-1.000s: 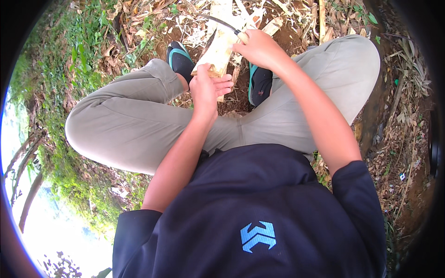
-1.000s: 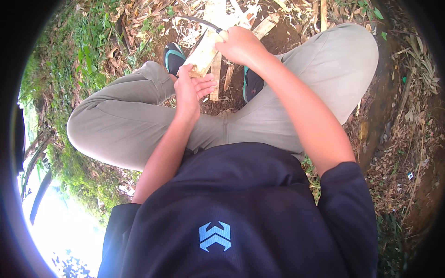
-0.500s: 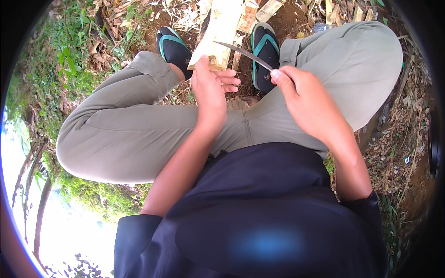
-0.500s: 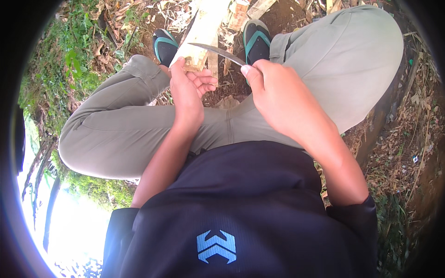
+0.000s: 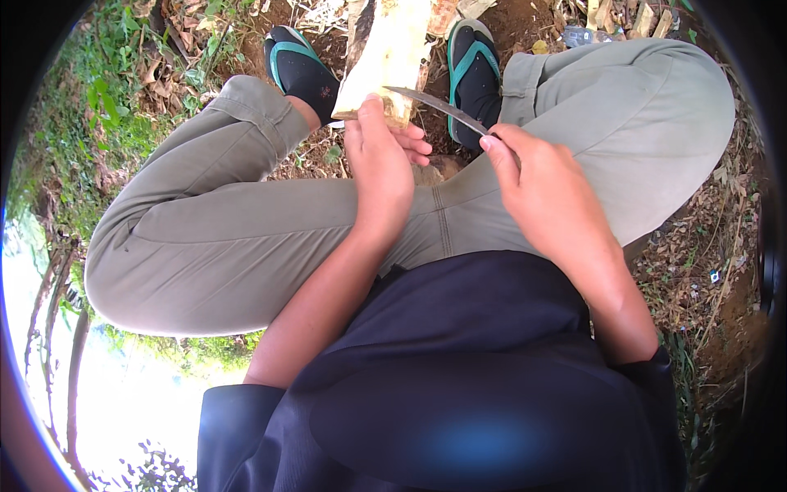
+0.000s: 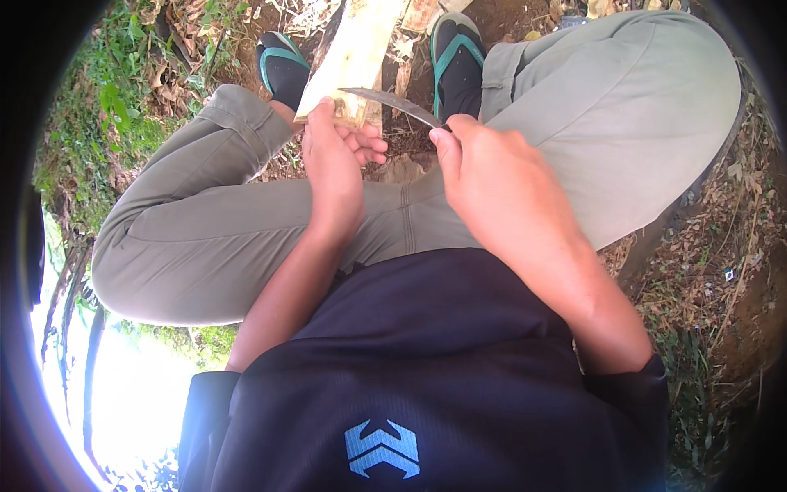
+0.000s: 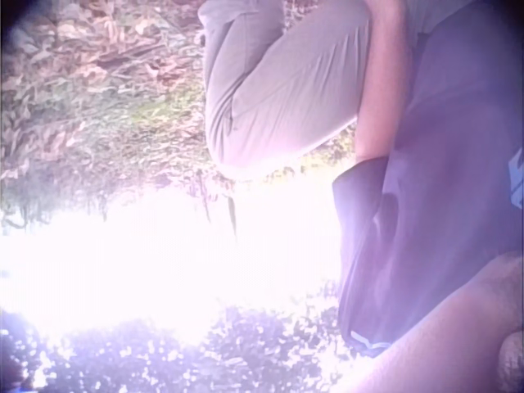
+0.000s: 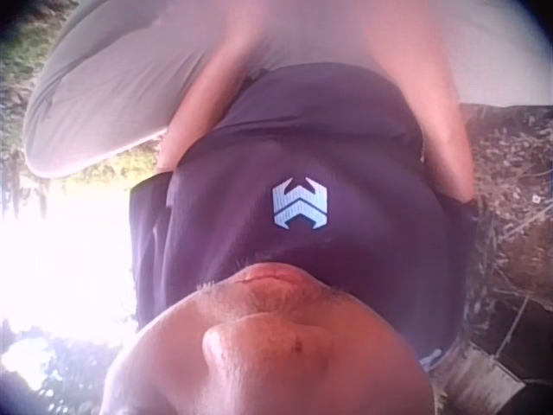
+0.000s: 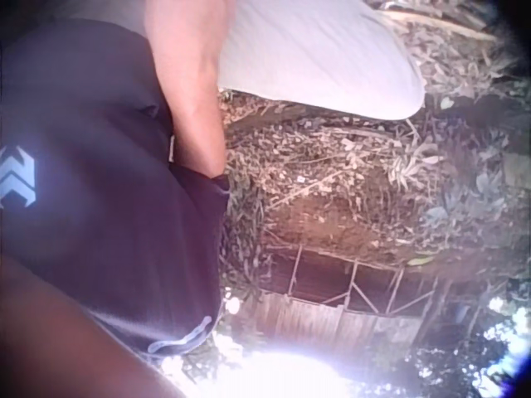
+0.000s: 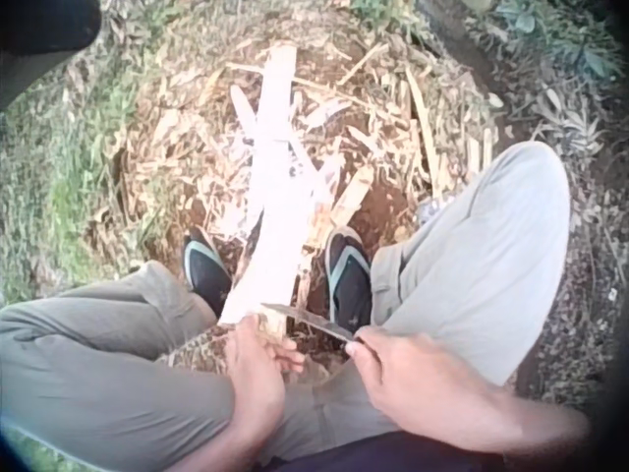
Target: The person sits cross-legged on the ground and uses a knife to carve a piece of wood. They hold the wood in their left hand and carefully shave off thin strips with the knife in their right hand, occasionally adjusting their grip on the wood.
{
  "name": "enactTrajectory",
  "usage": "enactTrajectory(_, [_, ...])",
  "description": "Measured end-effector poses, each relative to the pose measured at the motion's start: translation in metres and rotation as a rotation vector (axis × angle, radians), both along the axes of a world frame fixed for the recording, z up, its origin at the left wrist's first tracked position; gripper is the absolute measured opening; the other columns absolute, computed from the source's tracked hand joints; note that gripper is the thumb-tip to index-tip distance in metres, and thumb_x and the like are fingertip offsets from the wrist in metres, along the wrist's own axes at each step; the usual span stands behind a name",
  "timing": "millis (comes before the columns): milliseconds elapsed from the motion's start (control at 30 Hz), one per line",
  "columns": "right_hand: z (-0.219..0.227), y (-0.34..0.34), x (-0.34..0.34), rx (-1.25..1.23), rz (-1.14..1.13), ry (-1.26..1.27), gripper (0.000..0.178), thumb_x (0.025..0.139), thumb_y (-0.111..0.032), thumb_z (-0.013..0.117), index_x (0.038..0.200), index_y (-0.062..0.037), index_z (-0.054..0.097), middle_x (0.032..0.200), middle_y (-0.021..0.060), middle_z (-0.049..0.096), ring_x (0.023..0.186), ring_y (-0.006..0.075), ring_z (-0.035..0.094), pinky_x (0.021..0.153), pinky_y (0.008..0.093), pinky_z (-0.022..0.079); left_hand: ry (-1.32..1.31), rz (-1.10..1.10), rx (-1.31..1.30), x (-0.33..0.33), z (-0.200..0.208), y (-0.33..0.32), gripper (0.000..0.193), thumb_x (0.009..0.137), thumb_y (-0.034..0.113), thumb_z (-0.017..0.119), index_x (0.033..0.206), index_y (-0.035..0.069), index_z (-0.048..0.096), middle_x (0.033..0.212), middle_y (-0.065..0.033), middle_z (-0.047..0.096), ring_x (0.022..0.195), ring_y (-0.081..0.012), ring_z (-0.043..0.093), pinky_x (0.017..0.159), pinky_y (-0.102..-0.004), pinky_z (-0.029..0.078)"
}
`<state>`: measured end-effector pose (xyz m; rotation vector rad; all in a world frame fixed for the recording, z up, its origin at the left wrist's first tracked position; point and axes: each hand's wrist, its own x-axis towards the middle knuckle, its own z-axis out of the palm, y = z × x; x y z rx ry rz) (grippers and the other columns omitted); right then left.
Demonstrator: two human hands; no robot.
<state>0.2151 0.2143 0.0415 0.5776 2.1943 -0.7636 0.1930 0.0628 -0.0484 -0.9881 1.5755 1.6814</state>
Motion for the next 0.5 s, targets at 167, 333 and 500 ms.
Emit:
enactTrajectory(167, [-0.015, -0.015, 0.013, 0.102, 0.111, 0.074, 0.030, 0.103, -0.027, 0.050, 0.094, -0.0001, 0.060, 0.070, 0.0246, 0.066, 0.064, 0.0445, 0.065, 0.057, 0.0518, 0.052, -0.032, 0.002, -0.022, -0.002, -0.001, -0.003, 0.041, 0.105, 0.038, 0.038, 0.111, -0.001, 0.046, 0.075, -0.0118, 0.057, 0.059, -0.0204, 0.061, 0.055, -0.0342, 0.053])
enactTrajectory(333, [-0.025, -0.026, 0.021, 0.163, 0.180, 0.160, 0.029, 0.103, -0.028, 0.050, 0.094, -0.0010, 0.058, 0.067, 0.0210, 0.066, 0.059, 0.0397, 0.067, 0.052, 0.0475, 0.054, -0.020, 0.067, -0.025, -0.005, 0.001, -0.005, 0.042, 0.104, 0.039, 0.038, 0.114, -0.001, 0.047, 0.074, -0.0104, 0.055, 0.058, -0.0204, 0.060, 0.053, -0.0346, 0.053])
enactTrajectory(500, [-0.030, -0.033, 0.017, 0.174, 0.201, 0.183, 0.029, 0.103, -0.028, 0.049, 0.096, -0.0012, 0.057, 0.069, 0.0200, 0.066, 0.059, 0.0381, 0.068, 0.051, 0.0461, 0.055, 0.050, 0.090, -0.012, -0.008, -0.006, -0.010, 0.043, 0.105, 0.039, 0.037, 0.111, -0.003, 0.044, 0.070, -0.0105, 0.052, 0.053, -0.0218, 0.061, 0.048, -0.0347, 0.054])
